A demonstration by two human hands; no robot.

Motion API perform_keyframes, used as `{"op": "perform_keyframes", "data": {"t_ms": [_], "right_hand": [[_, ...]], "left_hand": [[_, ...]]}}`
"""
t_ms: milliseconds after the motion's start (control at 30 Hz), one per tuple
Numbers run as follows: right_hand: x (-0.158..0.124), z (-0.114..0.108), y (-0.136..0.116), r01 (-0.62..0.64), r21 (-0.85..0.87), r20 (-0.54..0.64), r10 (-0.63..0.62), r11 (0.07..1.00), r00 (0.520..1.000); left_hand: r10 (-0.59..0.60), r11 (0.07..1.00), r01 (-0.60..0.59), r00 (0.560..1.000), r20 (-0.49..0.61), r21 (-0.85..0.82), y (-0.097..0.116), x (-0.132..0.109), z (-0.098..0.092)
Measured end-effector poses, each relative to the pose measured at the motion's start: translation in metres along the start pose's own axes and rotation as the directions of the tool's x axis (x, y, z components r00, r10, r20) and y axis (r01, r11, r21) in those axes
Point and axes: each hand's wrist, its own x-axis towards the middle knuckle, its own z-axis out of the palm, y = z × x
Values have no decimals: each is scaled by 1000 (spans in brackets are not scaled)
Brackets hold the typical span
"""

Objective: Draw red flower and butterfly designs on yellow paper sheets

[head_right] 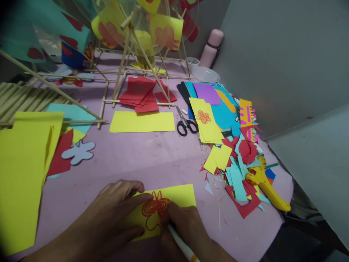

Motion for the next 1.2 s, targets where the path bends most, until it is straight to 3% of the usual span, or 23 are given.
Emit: {"op": "perform_keyframes", "data": {"t_ms": [500, 867, 1200], "right_hand": [[0, 8, 11, 96, -24, -28, -97, 995, 995], [-1, -2, -4, -45, -13, 22, 45, 999, 999], [-3, 10, 8, 104, -44, -52, -106, 994, 993]], "left_hand": [[-5, 1000, 5, 1000, 10, -6, 0, 0, 1], [-6, 1000, 7, 1000, 17, -13, 0, -1, -1], [0, 1000, 0, 1000, 6, -13, 0, 1, -1]]}}
